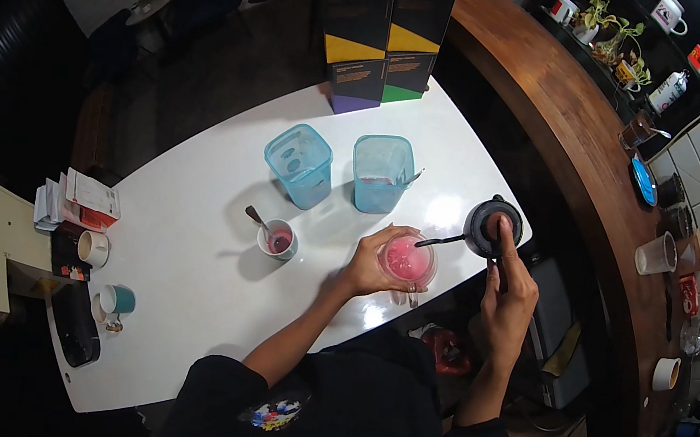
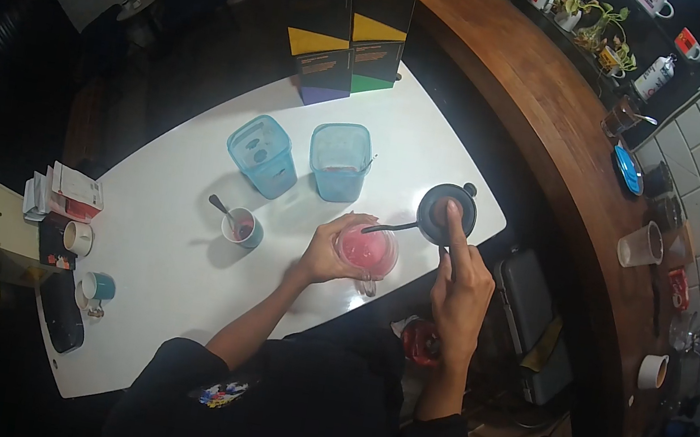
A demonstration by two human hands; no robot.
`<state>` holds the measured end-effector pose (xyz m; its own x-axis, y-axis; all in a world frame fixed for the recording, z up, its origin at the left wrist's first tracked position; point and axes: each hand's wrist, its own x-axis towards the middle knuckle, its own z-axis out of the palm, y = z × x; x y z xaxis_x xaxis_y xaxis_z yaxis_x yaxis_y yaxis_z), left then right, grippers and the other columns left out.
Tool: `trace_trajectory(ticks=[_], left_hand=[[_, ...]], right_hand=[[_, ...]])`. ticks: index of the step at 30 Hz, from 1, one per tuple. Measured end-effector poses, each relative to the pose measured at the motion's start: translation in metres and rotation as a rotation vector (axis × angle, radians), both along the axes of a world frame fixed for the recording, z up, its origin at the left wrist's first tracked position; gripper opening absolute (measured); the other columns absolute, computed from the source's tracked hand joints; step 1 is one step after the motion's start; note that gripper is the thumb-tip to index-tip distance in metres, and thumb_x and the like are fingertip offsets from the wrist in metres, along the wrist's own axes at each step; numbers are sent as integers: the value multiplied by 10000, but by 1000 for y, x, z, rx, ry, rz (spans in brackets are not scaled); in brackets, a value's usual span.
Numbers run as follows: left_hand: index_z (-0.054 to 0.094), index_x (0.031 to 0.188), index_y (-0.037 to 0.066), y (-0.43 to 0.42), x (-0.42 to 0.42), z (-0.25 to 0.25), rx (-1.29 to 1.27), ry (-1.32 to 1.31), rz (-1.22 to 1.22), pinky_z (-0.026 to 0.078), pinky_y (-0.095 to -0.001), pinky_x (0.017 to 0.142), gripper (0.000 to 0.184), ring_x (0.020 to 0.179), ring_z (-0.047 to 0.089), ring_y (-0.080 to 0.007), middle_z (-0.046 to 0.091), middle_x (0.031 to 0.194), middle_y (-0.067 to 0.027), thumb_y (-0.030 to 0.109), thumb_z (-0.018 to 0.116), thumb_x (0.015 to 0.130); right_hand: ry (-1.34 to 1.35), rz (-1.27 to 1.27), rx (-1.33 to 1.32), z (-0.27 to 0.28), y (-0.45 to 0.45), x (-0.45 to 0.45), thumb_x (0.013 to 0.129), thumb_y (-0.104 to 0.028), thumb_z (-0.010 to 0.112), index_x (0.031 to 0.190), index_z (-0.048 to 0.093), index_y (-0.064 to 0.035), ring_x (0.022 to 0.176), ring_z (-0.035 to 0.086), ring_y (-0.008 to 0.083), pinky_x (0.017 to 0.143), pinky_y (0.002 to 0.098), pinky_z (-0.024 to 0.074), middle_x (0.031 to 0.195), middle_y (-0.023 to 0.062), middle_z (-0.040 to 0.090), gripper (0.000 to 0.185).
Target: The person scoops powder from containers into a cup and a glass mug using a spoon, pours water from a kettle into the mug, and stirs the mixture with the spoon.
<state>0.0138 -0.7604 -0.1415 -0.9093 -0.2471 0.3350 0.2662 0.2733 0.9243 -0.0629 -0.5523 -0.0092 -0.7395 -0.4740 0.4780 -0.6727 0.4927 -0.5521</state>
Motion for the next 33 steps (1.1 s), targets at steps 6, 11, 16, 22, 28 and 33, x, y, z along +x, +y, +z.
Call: trace_trajectory(ticks=[6, 11, 16, 22, 28, 33], left_hand=[[616, 1264, -8, -1, -1, -10, 123, -28, -65, 505, -351, 1008, 838, 1116, 650, -206, 677, 1188, -108, 291, 989, 577], [659, 1174, -18, -4, 4, 6, -16, -37, -6, 532, -359, 968, 783, 1067, 684, -242, 696, 1117, -138, 363, 979, 568], [682, 1104, -17, -6, 6, 14, -178, -72, 67, 541, -389, 914, 758, 1005, 692, -301, 692, 1062, -154, 432, 959, 560], [680, 1182, 54, -9, 4, 8, -418, 28, 121, 472, -466, 1008, 771, 1107, 649, -332, 693, 1172, -127, 415, 955, 559], [655, 1202, 30, -8, 2, 3, -426, 49, 119, 456, -450, 1071, 799, 1187, 628, -326, 670, 1235, -145, 415, 958, 570], [637, 1230, 16, -6, 4, 10, -50, -59, 5, 496, -381, 1042, 830, 1155, 652, -247, 672, 1229, -128, 323, 998, 549]], right_hand=[[29, -22, 23, 0, 1, 0, 837, 133, 649, 1510, 488, -276, 691, 655, 343, 664, 461, 484, 823, 194, 652, 804], [23, -24, 25, 0, 3, 1, 838, 131, 657, 1508, 491, -285, 670, 638, 334, 655, 465, 471, 800, 185, 634, 806], [10, -28, 43, -1, 4, 3, 842, 128, 657, 1506, 492, -296, 657, 624, 334, 656, 466, 467, 783, 182, 621, 805], [-8, -19, 41, -2, 3, 5, 839, 130, 656, 1502, 500, -297, 655, 621, 337, 660, 464, 472, 779, 184, 617, 804], [-8, -19, 22, -2, 3, 4, 836, 136, 650, 1503, 500, -283, 668, 627, 338, 665, 460, 474, 790, 186, 625, 801], [0, -17, 7, -4, 3, 2, 835, 140, 646, 1509, 493, -271, 681, 637, 334, 674, 455, 481, 809, 190, 638, 804]])
